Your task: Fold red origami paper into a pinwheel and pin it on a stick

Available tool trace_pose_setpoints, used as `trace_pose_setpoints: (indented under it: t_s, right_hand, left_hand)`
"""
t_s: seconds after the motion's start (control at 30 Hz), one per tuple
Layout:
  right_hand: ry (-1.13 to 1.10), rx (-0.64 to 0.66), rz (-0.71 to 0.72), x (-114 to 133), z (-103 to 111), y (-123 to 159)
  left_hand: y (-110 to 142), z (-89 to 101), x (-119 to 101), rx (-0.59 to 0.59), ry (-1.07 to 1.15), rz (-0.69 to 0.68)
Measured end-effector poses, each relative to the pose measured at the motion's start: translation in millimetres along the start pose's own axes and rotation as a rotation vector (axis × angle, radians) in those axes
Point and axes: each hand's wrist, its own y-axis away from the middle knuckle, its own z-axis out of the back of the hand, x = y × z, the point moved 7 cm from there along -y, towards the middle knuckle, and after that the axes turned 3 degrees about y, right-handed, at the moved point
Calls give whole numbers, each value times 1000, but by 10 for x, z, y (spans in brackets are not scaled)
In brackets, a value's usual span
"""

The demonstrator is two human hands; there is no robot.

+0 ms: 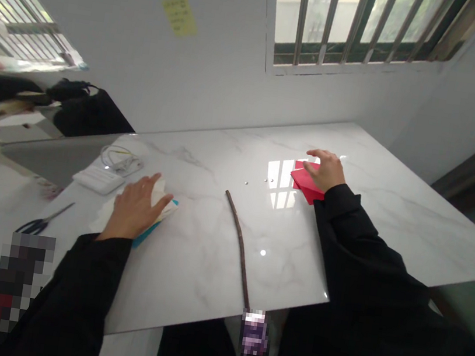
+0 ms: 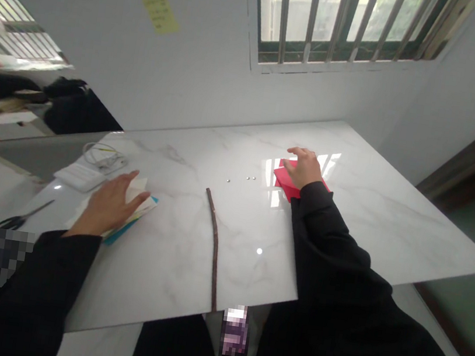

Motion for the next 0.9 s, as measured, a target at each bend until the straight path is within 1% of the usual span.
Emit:
trace_pose_setpoints:
  t_s: [0.1,0.17,0.23,0.3,0.33,0.4,0.47,0.63,0.9]
  right_hand:
    - [45,80,-43,-131,-120,29]
    - [99,163,-75,-204,-237,61]
    - [144,233,-99,-259,-344,95]
    - [184,287,-105,-297,-425,120]
    - [200,307,-105,-310,-452,126]
    - [228,340,-102,-330,-485,129]
    - [234,352,-104,-337,-486,124]
    - [189,346,-133,-296,-431,128]
    - [172,329,-151,-209,-382,159]
  left_hand:
    - [-202,106,-564,-90,129,-56]
    - [-289,98,-936,-146,237,-66]
    - [-311,22,-1227,-221,343,-68]
    - [-275,-119,-1388,-287,414,-51]
    - [-247,-206,-1424,-301,438,-40]
    - [-199,-396,-1425,-261,479,-13]
    - [-158,-491,-1373,-252,515,-9]
    - [-134,-476,-1230,-294,581,39]
    - [-109,-499,-1310,-257,634,46]
